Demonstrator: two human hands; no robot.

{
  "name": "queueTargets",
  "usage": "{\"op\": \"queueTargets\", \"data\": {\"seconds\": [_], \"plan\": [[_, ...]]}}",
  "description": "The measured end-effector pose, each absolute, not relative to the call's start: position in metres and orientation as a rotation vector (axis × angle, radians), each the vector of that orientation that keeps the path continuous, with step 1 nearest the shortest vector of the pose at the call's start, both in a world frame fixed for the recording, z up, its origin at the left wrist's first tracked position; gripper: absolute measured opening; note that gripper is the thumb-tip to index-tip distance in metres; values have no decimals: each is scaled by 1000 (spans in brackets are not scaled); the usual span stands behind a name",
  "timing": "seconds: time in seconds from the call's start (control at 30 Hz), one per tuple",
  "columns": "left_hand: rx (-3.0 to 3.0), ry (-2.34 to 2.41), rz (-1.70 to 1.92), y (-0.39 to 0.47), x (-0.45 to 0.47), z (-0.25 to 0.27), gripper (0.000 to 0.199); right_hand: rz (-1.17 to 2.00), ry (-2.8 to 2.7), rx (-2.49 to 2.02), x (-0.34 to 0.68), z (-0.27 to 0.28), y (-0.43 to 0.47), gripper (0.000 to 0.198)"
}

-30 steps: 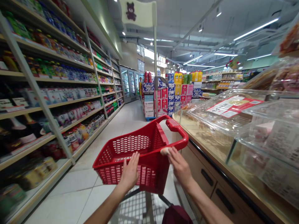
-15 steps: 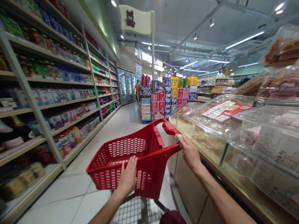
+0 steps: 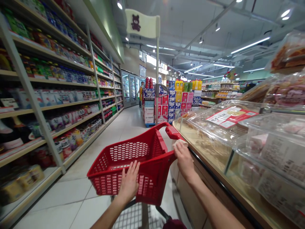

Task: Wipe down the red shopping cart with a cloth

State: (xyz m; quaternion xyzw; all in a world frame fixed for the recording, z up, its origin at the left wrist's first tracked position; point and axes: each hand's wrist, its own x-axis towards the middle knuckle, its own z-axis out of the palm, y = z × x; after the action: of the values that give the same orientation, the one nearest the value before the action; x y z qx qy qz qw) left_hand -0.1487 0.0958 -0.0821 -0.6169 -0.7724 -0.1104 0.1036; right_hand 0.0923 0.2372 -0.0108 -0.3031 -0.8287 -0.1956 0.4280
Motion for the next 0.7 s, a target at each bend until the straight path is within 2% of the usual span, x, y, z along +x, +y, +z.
{"op": "queueTargets", "data": {"seconds": [0.13, 0.27, 0.53, 0.7], "plan": [[-1819, -2274, -317, 94, -149, -82, 75, -488, -2216, -547, 77, -22, 226, 43], [-1814, -2290, -294, 94, -146, -82, 76, -436, -2018, -822, 102, -7, 243, 42], [-1776, -2249, -299, 95, -142, -89, 75, -81, -2163, -653, 70, -3, 190, 42], [-1772, -2291, -288, 95, -138, -90, 77, -229, -1998, -960, 108, 20, 231, 37]]}}
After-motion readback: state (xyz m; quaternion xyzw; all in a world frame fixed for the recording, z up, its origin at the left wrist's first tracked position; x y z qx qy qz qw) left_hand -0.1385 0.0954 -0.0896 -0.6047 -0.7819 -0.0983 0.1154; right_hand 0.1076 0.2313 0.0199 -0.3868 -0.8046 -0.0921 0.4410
